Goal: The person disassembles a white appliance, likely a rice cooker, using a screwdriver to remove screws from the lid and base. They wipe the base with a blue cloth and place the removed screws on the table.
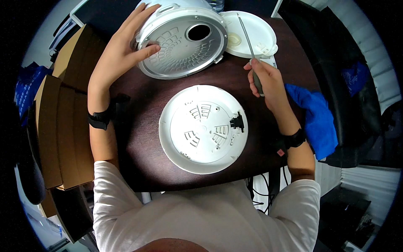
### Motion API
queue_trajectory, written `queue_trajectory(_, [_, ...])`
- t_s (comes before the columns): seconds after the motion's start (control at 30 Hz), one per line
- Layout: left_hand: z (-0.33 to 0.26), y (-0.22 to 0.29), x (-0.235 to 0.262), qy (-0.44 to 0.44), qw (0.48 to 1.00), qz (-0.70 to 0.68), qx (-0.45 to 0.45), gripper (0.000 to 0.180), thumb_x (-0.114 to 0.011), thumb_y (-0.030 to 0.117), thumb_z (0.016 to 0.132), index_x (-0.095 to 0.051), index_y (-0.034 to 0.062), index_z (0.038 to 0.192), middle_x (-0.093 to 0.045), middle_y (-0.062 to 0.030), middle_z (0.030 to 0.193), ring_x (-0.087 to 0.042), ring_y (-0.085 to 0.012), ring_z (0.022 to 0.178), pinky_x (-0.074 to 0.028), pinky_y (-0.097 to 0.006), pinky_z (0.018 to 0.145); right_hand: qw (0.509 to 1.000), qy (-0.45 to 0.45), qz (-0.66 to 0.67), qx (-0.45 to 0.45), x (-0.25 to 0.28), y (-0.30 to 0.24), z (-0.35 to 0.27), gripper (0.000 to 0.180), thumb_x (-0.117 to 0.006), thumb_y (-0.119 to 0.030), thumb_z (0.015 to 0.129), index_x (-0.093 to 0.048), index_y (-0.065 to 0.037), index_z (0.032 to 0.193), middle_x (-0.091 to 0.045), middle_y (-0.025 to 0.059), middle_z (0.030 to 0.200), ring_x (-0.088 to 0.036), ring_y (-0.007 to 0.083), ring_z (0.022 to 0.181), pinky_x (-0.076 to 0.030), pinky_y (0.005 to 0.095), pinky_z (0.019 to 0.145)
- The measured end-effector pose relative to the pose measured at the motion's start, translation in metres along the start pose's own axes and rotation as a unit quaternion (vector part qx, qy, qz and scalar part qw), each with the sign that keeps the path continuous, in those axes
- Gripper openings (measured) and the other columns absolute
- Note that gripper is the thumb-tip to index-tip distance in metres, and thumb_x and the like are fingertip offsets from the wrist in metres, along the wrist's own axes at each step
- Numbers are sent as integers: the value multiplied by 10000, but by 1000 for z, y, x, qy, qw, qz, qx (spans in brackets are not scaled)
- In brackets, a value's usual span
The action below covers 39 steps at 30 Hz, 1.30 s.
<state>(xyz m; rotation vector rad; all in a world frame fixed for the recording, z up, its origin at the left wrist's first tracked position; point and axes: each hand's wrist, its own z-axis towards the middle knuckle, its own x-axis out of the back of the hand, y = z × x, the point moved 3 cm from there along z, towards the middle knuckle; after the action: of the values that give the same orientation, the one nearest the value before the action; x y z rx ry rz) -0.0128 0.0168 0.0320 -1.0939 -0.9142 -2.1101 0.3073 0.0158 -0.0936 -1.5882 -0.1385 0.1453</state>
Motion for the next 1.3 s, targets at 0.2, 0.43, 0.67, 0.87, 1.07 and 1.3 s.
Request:
queue_trajectory(0.2, [-1,7,-1,49,999,3,-20,724,-712,180,828,-374,43,1453,-330,-368,1451,-476,-457,1268,-417,-403,1034,1000,-3,-26,16,-2,-2,-2,376,-487,-346,1018,-605,8,974,-511,1,627,-432,57,444,-305,211,385])
queue_trajectory(0.43, [0,-1,5,38,998,-9,-43,655,-674,108,866,-374,8,1439,-373,-356,1427,-646,-384,959,-508,-370,860,999,-1,-34,24,-1,-1,-1,376,-493,-352,1014,-609,4,974,-514,-1,627,-440,51,448,-301,203,386])
queue_trajectory(0.67, [1,0,20,-1,998,-53,37,665,-690,41,821,-406,1,1421,-436,-292,1418,-628,-279,822,-503,-349,803,998,3,-56,36,0,-3,-2,380,-494,-360,1015,-611,-2,966,-510,-4,631,-443,56,455,-302,208,389])
queue_trajectory(0.87, [-3,-20,28,52,997,-60,4,656,-712,12,802,-440,-11,1399,-542,-220,1363,-611,-191,982,-489,-303,874,998,11,-53,22,0,-3,-3,373,-484,-355,1019,-615,-10,965,-513,-4,638,-449,58,463,-316,210,399])
queue_trajectory(1.07, [-13,-34,43,55,992,-99,60,612,-704,-29,794,-477,-29,1362,-605,-186,1290,-597,-161,1015,-482,-292,880,998,9,-61,28,-1,-6,-2,374,-484,-358,1017,-619,-13,974,-520,-4,653,-455,58,467,-317,211,399])
queue_trajectory(1.3, [-15,-8,44,46,998,-26,-20,617,-693,-56,758,-510,2,1344,-572,-245,1297,-636,-246,1045,-494,-323,897,996,11,-86,33,2,-2,-3,388,-480,-369,1016,-619,-7,988,-518,-5,655,-447,64,460,-308,210,400])
